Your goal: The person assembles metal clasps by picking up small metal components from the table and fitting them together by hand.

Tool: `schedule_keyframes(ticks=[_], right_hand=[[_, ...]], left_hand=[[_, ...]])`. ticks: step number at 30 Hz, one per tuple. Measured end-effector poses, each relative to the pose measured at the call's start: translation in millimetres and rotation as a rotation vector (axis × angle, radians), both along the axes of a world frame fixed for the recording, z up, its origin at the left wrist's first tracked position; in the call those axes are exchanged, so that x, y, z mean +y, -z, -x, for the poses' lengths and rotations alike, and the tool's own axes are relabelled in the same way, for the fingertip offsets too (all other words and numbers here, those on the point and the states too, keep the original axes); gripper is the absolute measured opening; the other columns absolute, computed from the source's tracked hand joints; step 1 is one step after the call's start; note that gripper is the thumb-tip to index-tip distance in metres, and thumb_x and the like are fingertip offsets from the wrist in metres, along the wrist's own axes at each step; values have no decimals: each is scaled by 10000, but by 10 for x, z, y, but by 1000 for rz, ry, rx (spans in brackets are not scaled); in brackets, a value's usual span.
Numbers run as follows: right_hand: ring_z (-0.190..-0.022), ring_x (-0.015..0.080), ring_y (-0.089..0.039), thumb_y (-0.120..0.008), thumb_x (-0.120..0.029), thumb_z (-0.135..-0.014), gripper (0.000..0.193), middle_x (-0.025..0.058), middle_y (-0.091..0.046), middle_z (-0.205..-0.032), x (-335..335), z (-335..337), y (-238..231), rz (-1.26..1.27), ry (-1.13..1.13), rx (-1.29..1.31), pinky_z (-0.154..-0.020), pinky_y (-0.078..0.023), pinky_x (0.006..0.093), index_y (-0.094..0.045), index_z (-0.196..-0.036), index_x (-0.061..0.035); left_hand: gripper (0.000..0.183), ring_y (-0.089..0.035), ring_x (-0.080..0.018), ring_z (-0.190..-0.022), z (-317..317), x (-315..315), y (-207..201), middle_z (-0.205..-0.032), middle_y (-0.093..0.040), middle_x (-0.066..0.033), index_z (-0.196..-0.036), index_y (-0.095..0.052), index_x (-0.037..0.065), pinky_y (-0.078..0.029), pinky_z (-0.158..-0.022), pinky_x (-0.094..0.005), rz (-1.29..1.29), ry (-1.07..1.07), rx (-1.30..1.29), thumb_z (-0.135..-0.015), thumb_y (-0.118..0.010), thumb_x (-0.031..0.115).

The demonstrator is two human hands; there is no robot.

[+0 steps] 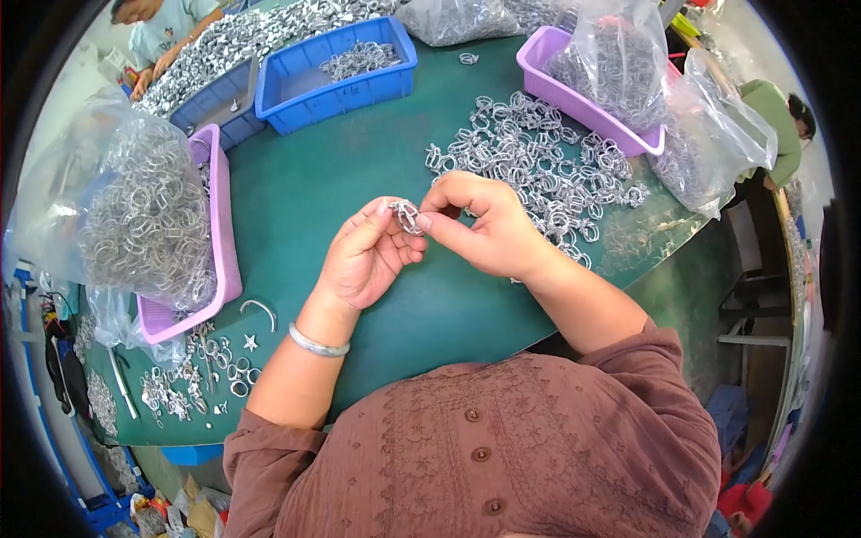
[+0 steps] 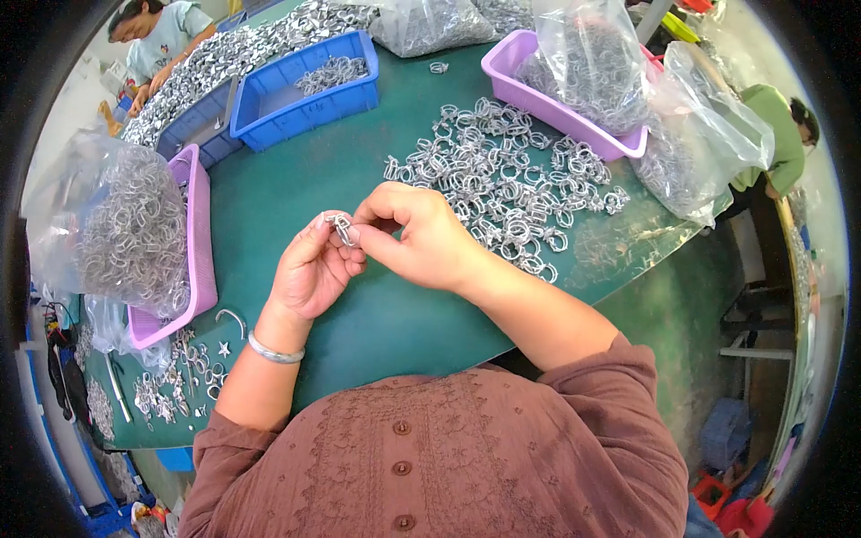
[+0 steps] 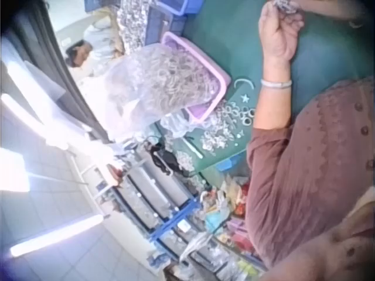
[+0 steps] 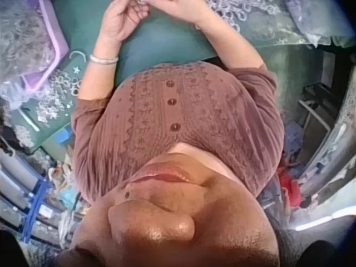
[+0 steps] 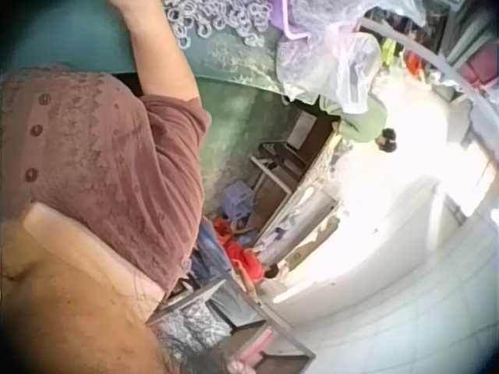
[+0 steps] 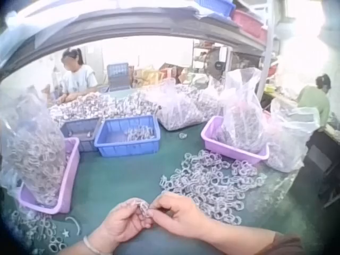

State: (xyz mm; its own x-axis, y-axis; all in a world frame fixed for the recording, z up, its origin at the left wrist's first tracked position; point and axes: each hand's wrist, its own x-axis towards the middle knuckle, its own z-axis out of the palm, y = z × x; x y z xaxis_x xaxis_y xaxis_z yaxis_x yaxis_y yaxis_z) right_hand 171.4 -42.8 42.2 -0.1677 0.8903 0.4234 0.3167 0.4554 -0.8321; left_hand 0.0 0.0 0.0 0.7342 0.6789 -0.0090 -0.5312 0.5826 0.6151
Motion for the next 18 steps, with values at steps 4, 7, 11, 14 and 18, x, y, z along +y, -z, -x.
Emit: schedule_keyframes(ticks=[4, 7, 11, 14, 18], right_hand=[[-636, 73, -493, -578, -63, -777, 55, 11, -563, -707, -41, 9, -84, 165, -2, 96, -580, -404, 216, -583, -762, -10], [-639, 30, -465, -575, -65, -784, 54, -20, -547, -698, -111, -4, -144, 292, -33, 198, -565, -385, 195, -583, -780, -11], [-579, 34, -459, -559, -124, -805, 135, -15, -547, -647, -171, -40, -195, 339, -7, 205, -516, -393, 201, -593, -804, 7], [-578, 32, -453, -556, -125, -810, 137, -19, -541, -644, -230, -59, -210, 340, 46, 200, -516, -390, 201, -593, -809, 7], [-663, 21, -478, -567, -106, -817, 101, -27, -564, -749, -368, -48, -293, 407, 12, 219, -584, -392, 180, -590, -864, -19]], left_hand=[[280, -593, -156, -712, -4, -21, -43, -827, -617, -71, -938, -549, 34, -485, -632, -276, 6, -9, 13, -918, -386, 260], [283, -593, -156, -710, -5, -91, -113, -818, -617, -74, -929, -551, 35, -486, -629, -274, -12, 5, 1, -916, -391, 268], [288, -592, -161, -714, -29, -144, -186, -815, -614, -83, -917, -550, 34, -487, -627, -271, -44, 17, 22, -910, -404, 283], [285, -591, -166, -714, -55, -184, -209, -814, -610, -86, -910, -550, 33, -487, -626, -270, -52, 13, 27, -905, -417, 286], [271, -590, -169, -714, -64, -259, -229, -811, -606, -81, -909, -549, 35, -486, -625, -269, -73, 30, 16, -899, -436, 281]])
